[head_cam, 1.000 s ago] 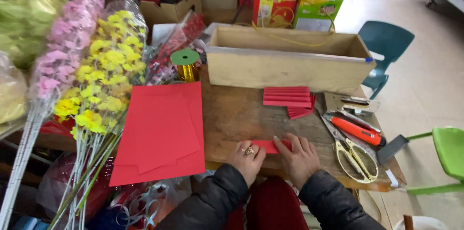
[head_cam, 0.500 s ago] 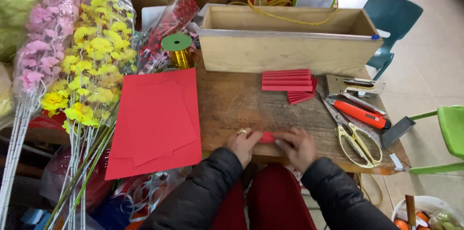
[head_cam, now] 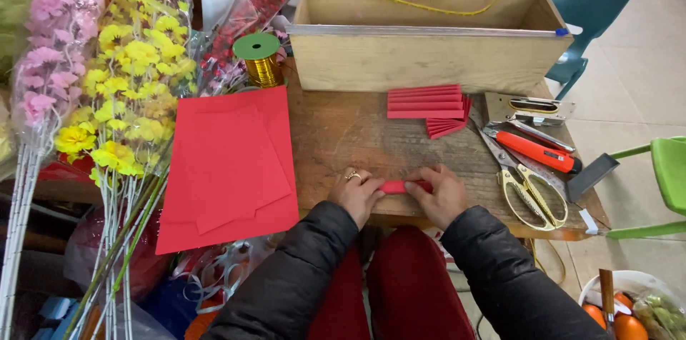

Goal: Folding small rectangular strips of red paper into accordion-style fans.

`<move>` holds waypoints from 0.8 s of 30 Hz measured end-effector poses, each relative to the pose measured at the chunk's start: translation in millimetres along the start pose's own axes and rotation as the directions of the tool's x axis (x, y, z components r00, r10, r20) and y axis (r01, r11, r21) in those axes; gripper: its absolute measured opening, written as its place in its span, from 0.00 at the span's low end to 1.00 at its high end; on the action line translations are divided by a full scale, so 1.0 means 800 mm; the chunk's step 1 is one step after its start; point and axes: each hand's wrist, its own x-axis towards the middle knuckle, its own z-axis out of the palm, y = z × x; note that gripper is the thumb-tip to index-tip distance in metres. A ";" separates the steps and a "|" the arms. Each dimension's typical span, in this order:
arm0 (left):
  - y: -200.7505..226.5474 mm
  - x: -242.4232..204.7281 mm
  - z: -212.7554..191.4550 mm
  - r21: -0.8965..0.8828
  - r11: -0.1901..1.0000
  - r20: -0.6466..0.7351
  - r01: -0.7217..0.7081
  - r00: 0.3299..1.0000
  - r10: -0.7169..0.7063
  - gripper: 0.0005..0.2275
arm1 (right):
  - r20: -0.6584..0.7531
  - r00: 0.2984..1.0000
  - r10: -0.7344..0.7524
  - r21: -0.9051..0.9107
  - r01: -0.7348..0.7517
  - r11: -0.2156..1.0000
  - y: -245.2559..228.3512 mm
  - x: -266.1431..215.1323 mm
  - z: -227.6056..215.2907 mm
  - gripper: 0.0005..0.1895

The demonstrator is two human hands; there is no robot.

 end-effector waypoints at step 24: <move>0.037 -0.009 0.002 0.108 0.990 0.141 0.091 0.984 -0.106 0.09 | -0.302 0.879 -0.369 -0.373 0.247 0.895 0.017 -0.037 0.041 0.09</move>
